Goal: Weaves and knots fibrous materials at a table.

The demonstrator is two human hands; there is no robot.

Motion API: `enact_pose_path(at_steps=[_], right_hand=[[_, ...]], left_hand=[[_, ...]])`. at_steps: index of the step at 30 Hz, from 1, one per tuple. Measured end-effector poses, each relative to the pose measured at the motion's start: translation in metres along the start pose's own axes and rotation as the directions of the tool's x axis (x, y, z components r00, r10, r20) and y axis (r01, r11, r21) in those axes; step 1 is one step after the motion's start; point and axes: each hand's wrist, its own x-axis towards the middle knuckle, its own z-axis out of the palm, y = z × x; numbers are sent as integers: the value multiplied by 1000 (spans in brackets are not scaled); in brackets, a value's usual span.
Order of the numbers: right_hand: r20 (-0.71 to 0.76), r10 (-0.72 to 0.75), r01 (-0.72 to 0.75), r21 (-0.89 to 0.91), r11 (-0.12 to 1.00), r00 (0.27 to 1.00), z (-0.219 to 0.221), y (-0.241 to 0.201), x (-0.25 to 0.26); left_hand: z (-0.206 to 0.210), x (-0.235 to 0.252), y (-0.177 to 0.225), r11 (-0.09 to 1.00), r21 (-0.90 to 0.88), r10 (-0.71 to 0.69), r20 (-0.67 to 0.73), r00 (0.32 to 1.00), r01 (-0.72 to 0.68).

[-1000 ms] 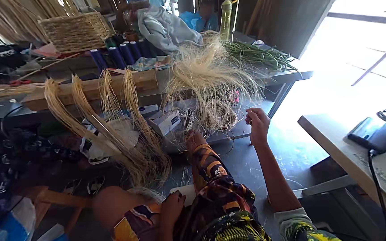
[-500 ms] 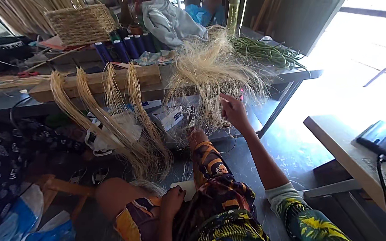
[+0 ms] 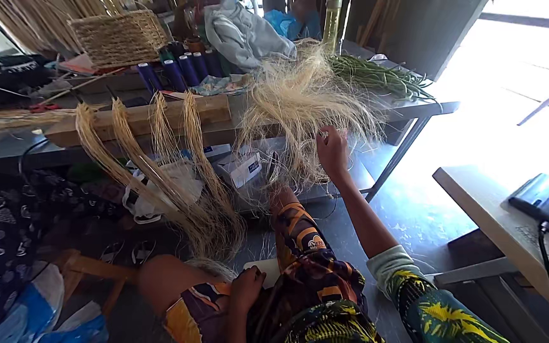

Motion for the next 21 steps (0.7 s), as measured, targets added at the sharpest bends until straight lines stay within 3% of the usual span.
enact_pose_path(at_steps=[5, 10, 13, 17, 21], right_hand=[[18, 67, -67, 30, 997, 998, 4, 9, 0], [98, 83, -105, 247, 963, 992, 2, 18, -30], [99, 49, -85, 410, 908, 994, -7, 18, -74], [92, 30, -77, 573, 816, 995, -15, 14, -122], [122, 6, -80, 604, 793, 992, -9, 4, -164]], left_hand=[[0, 0, 0, 1000, 5, 0, 4, 1000, 0], [3, 4, -3, 1000, 12, 4, -7, 1000, -4], [5, 7, -5, 984, -166, 57, -51, 997, -65], [-1, -12, 31, 776, -537, 171, -326, 930, -330], [-25, -40, 103, 437, -604, 254, -628, 735, -667]])
